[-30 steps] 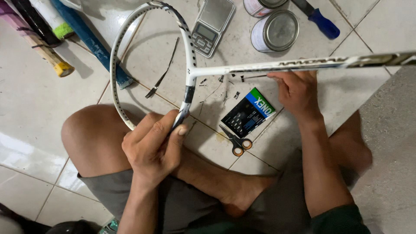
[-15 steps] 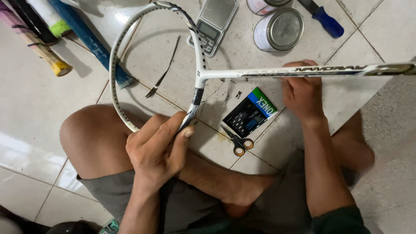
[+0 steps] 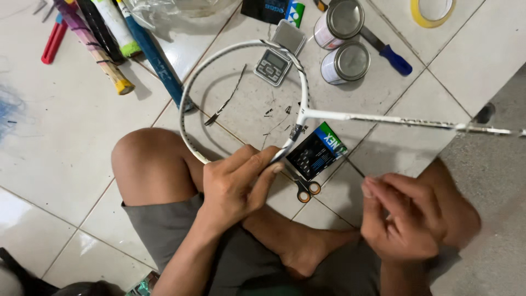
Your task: The person removes and replaces small black plastic grommets on the frame of a white badminton racket using a pointed tool and scissors while sitting on the floor.
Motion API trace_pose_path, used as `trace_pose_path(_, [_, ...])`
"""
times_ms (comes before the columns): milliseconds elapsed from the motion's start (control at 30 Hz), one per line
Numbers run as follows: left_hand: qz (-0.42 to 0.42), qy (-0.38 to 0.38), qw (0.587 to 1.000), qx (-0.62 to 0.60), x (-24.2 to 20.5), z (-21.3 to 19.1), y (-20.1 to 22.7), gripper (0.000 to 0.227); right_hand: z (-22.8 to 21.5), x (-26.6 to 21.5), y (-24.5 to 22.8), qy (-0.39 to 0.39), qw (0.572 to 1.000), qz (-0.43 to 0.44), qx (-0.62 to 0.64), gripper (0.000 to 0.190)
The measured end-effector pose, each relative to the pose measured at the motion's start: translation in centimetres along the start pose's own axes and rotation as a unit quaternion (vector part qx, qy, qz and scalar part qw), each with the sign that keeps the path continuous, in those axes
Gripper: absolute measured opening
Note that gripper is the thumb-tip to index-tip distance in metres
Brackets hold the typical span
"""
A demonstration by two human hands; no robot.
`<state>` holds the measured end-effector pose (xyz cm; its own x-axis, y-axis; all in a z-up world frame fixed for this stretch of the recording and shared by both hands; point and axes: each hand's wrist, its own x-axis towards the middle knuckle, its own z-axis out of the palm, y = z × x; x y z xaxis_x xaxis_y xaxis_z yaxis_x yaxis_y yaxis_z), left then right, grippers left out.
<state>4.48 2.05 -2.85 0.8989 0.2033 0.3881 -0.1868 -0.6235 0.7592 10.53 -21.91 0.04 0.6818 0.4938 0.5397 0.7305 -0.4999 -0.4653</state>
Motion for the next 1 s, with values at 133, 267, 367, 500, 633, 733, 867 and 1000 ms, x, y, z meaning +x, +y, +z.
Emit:
trace_pose_path(133, [0.016,-0.005,1.0,-0.014,-0.4,0.0,0.4,0.016,0.3,0.9,-1.7,-0.017,0.999,0.013,-0.026,0.007])
trace_pose_path(267, [0.011,-0.015,0.999,-0.028,-0.7,0.2,0.6,0.016,0.9,1.3,-2.0,-0.029,0.999,0.016,-0.018,0.011])
trace_pose_path(367, [0.006,-0.021,0.999,-0.047,-0.9,0.2,0.6,0.017,1.1,0.5,-2.1,-0.034,0.999,0.032,-0.022,0.01])
trace_pose_path(500, [0.006,-0.024,0.998,-0.053,-0.9,0.3,0.6,0.017,1.6,0.6,-2.7,-0.032,0.998,0.043,-0.017,0.006])
trace_pose_path(633, [0.011,-0.013,0.999,-0.045,-1.0,0.3,0.6,0.017,1.7,0.7,-2.7,-0.042,0.999,0.033,-0.009,0.008])
trace_pose_path(733, [0.012,-0.015,0.999,-0.039,-0.9,0.3,0.7,0.017,1.7,0.8,-2.7,-0.042,0.999,0.03,-0.014,0.008])
trace_pose_path(867, [0.013,-0.02,0.999,-0.043,-0.7,0.2,0.8,0.017,1.6,0.6,-2.7,-0.041,0.998,0.044,-0.021,0.005])
trace_pose_path(1000, [0.02,-0.007,0.999,-0.041,-0.8,0.3,0.7,0.017,1.6,0.6,-2.7,-0.034,0.999,0.039,-0.011,0.006])
